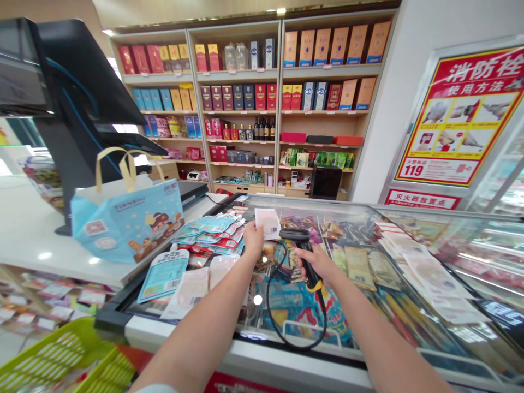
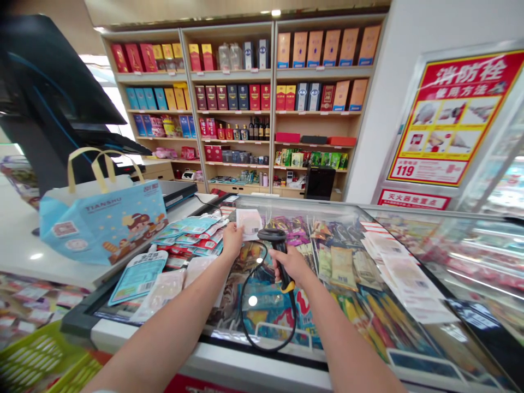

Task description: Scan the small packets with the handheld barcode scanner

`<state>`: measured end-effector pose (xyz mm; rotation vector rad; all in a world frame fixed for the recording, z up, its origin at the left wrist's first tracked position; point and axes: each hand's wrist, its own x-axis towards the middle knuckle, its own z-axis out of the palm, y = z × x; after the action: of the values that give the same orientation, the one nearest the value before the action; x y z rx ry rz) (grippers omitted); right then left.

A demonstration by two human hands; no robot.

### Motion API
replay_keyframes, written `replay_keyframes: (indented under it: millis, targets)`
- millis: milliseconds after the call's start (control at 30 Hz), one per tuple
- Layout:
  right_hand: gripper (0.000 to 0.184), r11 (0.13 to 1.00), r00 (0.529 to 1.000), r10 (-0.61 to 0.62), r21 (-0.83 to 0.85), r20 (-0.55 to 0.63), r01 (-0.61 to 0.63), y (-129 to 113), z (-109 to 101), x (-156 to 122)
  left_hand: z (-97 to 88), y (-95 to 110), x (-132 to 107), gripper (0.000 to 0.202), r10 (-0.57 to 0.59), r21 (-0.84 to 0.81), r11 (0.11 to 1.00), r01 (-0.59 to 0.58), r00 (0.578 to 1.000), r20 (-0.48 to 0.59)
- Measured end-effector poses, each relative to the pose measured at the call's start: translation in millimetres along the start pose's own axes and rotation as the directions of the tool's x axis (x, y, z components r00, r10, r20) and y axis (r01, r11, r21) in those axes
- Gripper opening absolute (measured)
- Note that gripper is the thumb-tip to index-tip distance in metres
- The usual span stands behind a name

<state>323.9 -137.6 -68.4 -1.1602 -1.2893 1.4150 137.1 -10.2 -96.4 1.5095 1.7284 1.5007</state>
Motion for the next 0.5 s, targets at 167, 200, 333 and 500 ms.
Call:
replay_keyframes:
  millis: [167,200,333,500]
  targets:
    - [0.032,0.999,0.999,0.018,0.044,-0.041,-0.016,-6,-1,-4,7.1,8,-5,0.019,-0.083,-0.139,0.986,0.086,0.996,0.028]
    - [0.032,0.999,0.998,0.023,0.042,-0.054,-0.021,-8,-3,-5,11.2,12,-7,0.019,-0.111,-0.198,0.973,0.119,0.992,0.052]
    - [0.030,1.000,0.991,0.017,0.017,-0.134,-0.015,-14,-24,-19,38.4,35,-21,0.016,-0.198,-0.366,0.895,0.256,0.962,0.188]
    - [0.030,0.998,0.954,-0.043,0.032,-0.296,0.054,-18,-71,-51,96.9,74,-51,0.025,-0.148,-0.447,0.841,0.304,0.924,0.352]
